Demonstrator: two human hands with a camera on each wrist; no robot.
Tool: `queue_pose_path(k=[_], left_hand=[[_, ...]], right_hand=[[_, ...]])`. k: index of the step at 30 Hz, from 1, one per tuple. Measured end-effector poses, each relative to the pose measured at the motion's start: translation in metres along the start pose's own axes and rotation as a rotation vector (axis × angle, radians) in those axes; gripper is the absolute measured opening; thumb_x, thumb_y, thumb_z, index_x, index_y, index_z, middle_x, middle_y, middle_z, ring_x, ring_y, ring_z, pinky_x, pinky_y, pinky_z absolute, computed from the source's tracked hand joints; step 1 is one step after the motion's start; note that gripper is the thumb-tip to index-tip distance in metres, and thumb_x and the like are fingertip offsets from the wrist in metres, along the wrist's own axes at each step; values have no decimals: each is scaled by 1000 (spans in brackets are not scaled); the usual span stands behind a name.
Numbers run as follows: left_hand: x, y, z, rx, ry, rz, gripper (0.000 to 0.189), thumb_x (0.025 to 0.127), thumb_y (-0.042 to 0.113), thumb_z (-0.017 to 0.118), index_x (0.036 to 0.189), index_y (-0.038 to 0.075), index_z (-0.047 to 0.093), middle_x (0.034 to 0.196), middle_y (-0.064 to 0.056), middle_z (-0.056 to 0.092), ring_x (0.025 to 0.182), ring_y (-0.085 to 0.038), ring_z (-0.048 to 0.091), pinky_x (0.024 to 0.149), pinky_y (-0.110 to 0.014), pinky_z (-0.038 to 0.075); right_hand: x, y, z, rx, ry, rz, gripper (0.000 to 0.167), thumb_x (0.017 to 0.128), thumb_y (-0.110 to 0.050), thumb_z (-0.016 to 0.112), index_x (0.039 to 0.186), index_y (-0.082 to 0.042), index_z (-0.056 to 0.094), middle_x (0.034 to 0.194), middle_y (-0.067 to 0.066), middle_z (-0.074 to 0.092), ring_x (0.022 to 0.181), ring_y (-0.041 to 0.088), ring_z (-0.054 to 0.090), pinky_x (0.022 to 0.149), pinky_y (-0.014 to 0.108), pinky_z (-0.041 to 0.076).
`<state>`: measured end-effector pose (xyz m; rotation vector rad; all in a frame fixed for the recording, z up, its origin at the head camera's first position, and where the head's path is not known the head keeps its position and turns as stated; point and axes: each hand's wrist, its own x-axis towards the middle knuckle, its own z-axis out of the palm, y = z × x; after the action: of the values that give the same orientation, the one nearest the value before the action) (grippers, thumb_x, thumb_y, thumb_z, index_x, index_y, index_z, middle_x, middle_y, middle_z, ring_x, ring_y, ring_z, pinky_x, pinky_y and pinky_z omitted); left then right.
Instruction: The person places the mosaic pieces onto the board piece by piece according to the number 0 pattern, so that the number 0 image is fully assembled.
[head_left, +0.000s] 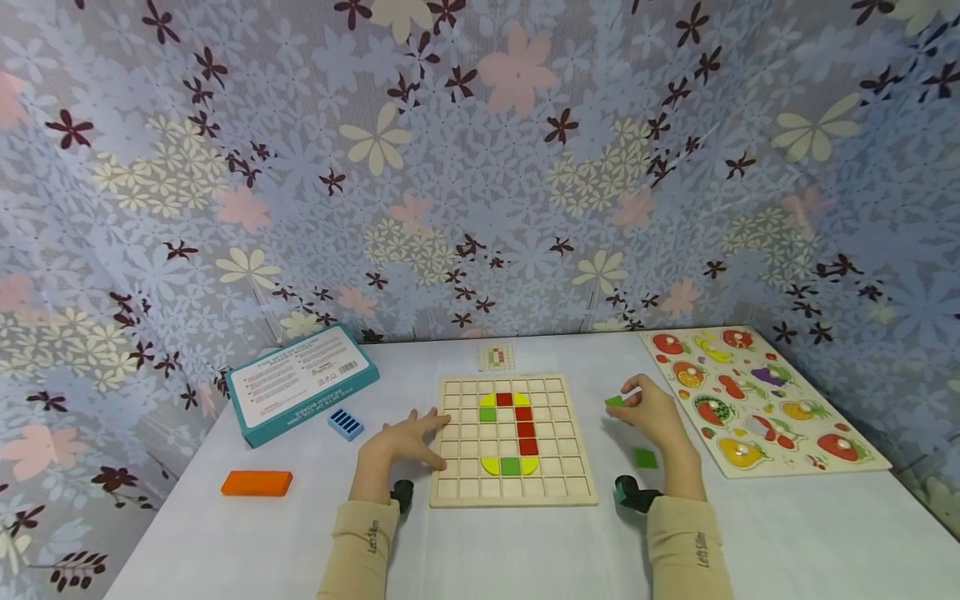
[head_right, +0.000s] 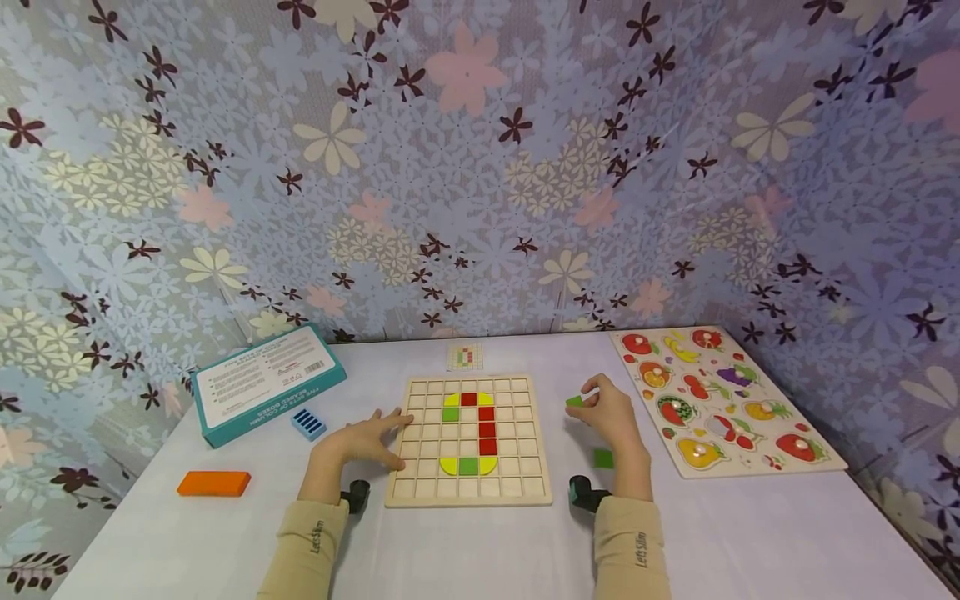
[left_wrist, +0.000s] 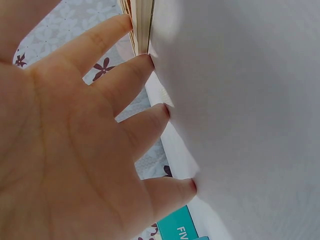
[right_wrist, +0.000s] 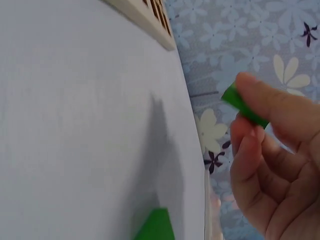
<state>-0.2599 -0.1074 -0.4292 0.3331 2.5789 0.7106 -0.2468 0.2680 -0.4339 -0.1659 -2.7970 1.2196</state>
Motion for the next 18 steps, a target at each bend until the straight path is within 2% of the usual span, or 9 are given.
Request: queue_pose_path(k=[6,12,18], left_hand=[[1,0,-1,0,1,4,77,71,25,77,139,17,43,151,-8,26,140,-35,10,104,-68,-2],[0,0,-1,9,-4,0,77,71,26,77,139,18,43,151,-8,25,140,-35,10,105,-68,-1],[0,1,-1,14,-11,-6,78,71,27,77,140,18,42,152,-7,25,141,-34,10,105,-67,-1]], right_hand=[[1,-9,4,63,2,-32,30,79,-18,73,94,-1,53,77,7,61,65,14,58,58,26,46],[1,-13,5,97,-26,-46,28,82,-19,70,97,0,57,79,8,65,69,17,62,62,28,49],[1,-14,8,135,-37,-52,24,84,-18,68,96,2,61,80,9,67,73,24,64,67,35,54]])
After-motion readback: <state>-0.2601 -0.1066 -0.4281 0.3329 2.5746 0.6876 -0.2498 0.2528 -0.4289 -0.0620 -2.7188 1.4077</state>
